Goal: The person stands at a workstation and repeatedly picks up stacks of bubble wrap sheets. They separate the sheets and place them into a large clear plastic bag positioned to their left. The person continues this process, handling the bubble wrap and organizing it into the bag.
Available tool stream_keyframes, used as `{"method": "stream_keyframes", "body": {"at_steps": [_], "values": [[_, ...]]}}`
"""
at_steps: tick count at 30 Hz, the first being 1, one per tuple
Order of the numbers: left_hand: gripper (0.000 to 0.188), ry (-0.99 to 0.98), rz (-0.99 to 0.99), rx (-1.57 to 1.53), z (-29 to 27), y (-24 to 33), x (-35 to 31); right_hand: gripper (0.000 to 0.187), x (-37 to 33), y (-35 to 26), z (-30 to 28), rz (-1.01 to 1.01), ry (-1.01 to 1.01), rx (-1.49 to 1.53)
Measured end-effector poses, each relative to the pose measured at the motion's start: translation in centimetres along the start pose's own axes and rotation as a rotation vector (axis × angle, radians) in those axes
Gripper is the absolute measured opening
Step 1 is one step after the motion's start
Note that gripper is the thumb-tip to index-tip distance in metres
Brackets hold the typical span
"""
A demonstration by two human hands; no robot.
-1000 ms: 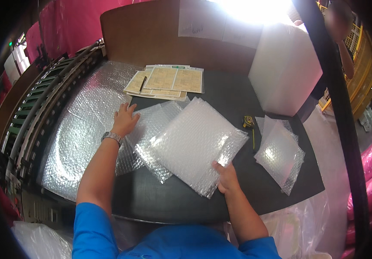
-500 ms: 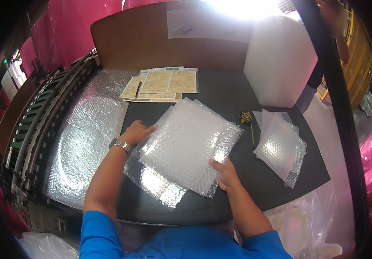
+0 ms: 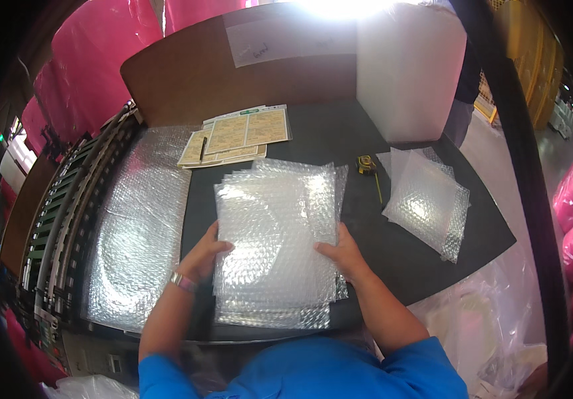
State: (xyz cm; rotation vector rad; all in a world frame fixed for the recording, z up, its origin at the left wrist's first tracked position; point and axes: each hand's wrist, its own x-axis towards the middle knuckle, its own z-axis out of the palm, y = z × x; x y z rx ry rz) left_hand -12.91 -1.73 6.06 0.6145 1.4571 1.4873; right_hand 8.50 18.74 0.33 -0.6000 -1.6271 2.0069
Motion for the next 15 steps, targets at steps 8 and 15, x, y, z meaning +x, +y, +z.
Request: {"method": "stream_keyframes", "body": {"at_steps": [8, 15], "values": [[0.091, 0.187, 0.665, 0.432, 1.8, -3.1, -7.0, 0.084, 0.3, -3.8, 0.4, -0.279, -0.213, 0.388], [0.051, -0.002, 0.619, 0.178, -0.9, -4.3, -9.9, 0.093, 0.9, -6.4, -1.4, -0.255, -0.428, 0.233]]}}
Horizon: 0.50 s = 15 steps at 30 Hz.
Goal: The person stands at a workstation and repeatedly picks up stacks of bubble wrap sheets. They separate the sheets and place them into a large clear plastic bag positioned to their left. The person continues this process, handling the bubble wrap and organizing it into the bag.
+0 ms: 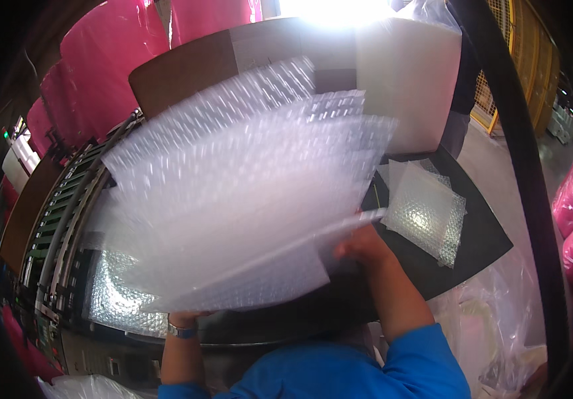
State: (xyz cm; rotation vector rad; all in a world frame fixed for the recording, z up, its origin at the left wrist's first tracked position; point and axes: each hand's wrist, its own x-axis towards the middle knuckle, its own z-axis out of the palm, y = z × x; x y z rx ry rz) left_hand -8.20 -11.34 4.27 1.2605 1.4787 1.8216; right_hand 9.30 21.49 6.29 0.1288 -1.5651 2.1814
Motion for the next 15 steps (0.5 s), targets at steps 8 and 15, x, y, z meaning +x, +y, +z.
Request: {"method": "stream_keyframes", "body": {"at_steps": [8, 15], "values": [[0.055, 0.085, -0.251, -0.110, 0.4, -6.4, -2.8, 0.099, -2.6, 3.7, -1.7, -0.051, 0.126, -0.012], [0.077, 0.110, -0.123, 0.098, 2.8, -2.2, 2.1, 0.104, 2.4, 4.6, -3.2, 0.050, -0.006, -0.054]]}}
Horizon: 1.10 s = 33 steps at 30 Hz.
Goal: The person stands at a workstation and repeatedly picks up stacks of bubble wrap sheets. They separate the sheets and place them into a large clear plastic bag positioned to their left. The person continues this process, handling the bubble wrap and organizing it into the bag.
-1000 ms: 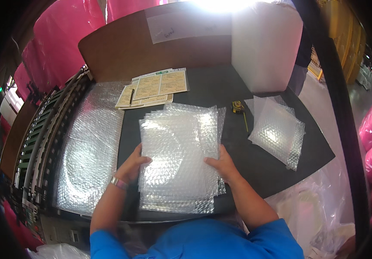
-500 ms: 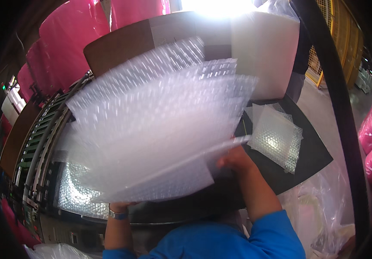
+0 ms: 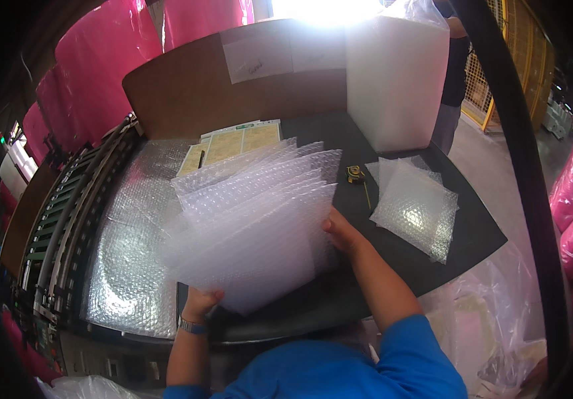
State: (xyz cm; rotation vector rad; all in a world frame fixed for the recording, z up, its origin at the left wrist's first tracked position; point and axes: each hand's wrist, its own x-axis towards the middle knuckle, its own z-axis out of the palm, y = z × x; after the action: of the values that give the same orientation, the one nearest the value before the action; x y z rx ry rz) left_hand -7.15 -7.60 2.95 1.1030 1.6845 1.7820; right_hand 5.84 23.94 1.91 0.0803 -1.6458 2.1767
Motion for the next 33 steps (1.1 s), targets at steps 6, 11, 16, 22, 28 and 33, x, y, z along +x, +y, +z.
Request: {"method": "stream_keyframes", "body": {"at_steps": [6, 11, 16, 22, 28, 33], "values": [[0.074, -0.012, -0.025, -0.108, -0.6, -0.3, -0.8, 0.103, 1.9, -0.5, 0.3, 0.104, -0.188, 0.048], [0.069, 0.062, 0.017, -0.034, -0.4, 2.0, 0.1, 0.098, 1.5, -1.2, 2.0, 0.131, -0.103, 0.012], [0.072, 0.172, -0.007, -0.019, -1.6, 4.4, 0.4, 0.101, -0.3, -3.4, 4.3, 0.096, 0.005, -0.068], [0.088, 0.162, 0.037, -0.203, -0.6, 0.5, -1.3, 0.108, -2.2, -3.1, 4.6, -0.034, -0.134, -0.279], [0.090, 0.047, 0.007, -0.262, -0.6, 0.7, -1.3, 0.106, -3.4, -2.7, 3.3, 0.159, -0.013, -0.174], [0.084, 0.042, -0.121, -0.170, -0.2, 0.5, -1.9, 0.096, -3.5, -2.2, 3.7, 0.126, 0.045, -0.209]]}}
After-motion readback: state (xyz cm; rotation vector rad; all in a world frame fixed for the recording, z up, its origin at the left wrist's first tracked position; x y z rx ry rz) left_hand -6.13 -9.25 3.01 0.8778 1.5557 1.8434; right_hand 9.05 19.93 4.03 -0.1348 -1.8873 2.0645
